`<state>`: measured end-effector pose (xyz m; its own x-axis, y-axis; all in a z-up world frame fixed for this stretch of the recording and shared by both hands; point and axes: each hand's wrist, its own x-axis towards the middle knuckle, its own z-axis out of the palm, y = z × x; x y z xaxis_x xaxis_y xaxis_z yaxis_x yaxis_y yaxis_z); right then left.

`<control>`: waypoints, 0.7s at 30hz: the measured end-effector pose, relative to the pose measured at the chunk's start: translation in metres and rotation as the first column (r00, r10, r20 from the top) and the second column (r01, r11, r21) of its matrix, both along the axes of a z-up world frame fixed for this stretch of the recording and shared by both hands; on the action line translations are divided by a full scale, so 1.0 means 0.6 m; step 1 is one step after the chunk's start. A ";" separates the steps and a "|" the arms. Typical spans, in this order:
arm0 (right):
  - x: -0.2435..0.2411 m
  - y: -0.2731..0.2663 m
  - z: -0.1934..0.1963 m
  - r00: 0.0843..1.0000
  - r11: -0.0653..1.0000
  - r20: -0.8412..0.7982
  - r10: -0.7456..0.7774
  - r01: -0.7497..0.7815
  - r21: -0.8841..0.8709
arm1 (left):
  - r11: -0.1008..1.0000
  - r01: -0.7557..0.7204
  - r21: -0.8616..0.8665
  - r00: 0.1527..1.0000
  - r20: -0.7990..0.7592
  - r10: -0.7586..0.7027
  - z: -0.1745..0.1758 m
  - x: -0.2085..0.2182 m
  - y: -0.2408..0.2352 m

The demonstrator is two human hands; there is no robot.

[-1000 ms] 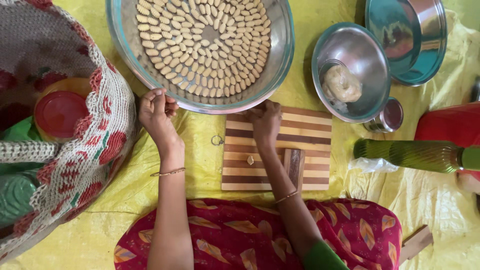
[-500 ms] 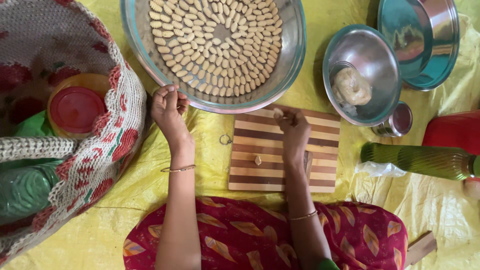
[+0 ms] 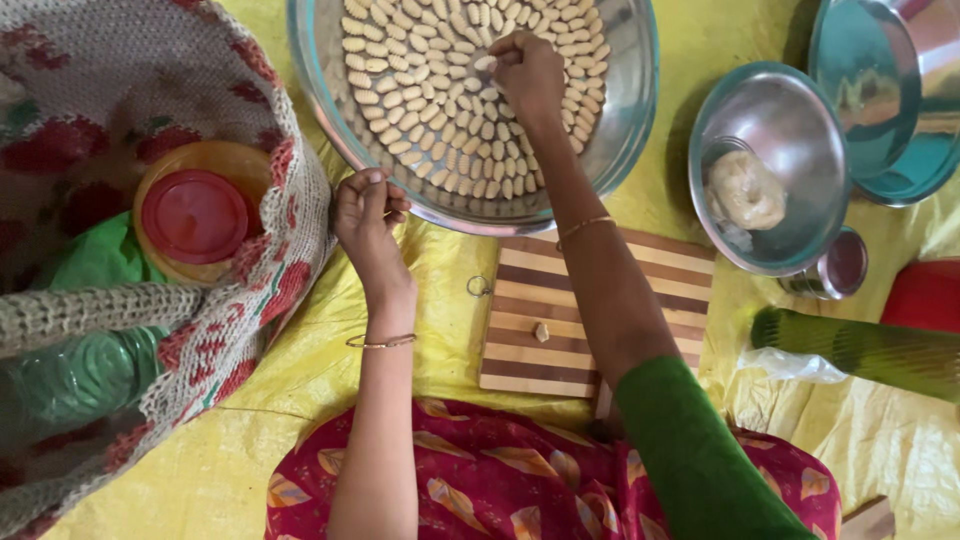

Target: The person sits on a yellow tarp and repeatedly takes small pieces of dough, rolls them into balls, and presses them onto a grooved wooden board to create ridged shapes. The finished pieces are placed into a large metal tray. The person also handles a larger dough mass wrapped in plastic and unwraps it during the process.

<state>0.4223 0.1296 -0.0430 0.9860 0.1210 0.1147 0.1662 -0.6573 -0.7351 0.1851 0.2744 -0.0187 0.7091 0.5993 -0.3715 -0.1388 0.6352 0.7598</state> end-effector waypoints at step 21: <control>-0.190 -0.061 0.107 0.974 0.984 0.147 0.171 -0.176 0.019 | 1.000 0.010 0.001 1.000 0.018 -0.010 -0.005 0.005 0.002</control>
